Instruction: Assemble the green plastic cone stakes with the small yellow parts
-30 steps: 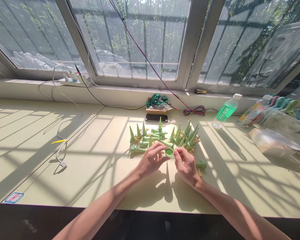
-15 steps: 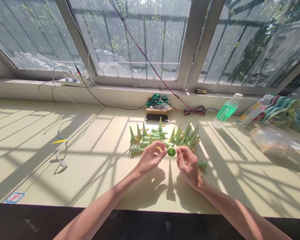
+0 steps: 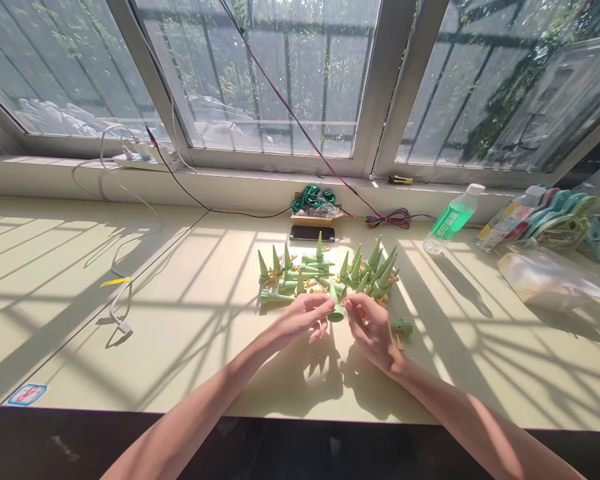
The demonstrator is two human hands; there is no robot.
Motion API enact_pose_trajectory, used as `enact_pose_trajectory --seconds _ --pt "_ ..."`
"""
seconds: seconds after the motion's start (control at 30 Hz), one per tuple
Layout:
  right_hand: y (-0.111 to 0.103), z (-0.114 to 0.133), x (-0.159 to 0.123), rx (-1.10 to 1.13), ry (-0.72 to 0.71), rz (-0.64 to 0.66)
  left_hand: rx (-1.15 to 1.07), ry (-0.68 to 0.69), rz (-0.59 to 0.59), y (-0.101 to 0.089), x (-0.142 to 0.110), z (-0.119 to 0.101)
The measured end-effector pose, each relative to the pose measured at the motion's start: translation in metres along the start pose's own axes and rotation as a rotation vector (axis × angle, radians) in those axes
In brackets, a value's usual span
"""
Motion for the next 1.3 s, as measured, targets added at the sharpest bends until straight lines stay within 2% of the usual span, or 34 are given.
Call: enact_pose_trajectory --seconds 0.13,0.33,0.5,0.57,0.77,0.93,1.03,1.17,1.23,1.3 --pt "0.001 -0.003 -0.001 0.048 0.085 0.012 0.1 0.044 -0.067 0.003 0.001 -0.002" --pt "0.003 -0.004 0.0 0.118 0.179 0.03 0.49 0.309 -0.221 0.008 -0.004 -0.011" --pt "0.002 -0.002 0.0 0.1 0.198 0.031 0.661 0.498 -0.177 0.006 -0.003 -0.004" --pt "0.002 -0.002 0.0 0.086 0.201 0.033 0.703 0.561 -0.199 0.005 -0.002 0.0" --pt "0.003 -0.003 0.0 0.107 0.223 0.028 0.771 0.604 -0.254 0.006 0.0 0.003" --pt "0.003 -0.003 -0.001 0.114 0.222 0.007 0.75 0.558 -0.28 0.005 -0.001 0.002" --pt "0.003 -0.004 -0.002 0.132 0.214 -0.037 0.623 0.465 -0.285 0.004 -0.001 -0.001" --pt "0.003 -0.005 -0.002 0.148 0.195 -0.116 0.336 0.274 -0.326 0.002 0.001 -0.005" --pt "0.001 -0.003 -0.001 0.119 0.166 -0.136 0.2 0.143 -0.278 0.001 0.003 -0.005" --pt "0.0 0.0 0.0 0.073 0.12 -0.139 0.082 0.019 -0.182 0.001 0.003 -0.004"
Point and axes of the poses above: each hand's wrist, its own x-axis towards the middle knuckle, its own y-axis out of the palm, z = x × y, the point moved 1 cm from there along x, towards the middle knuckle, and after that the axes turned 2 degrees about -x, right-handed, at the moved point
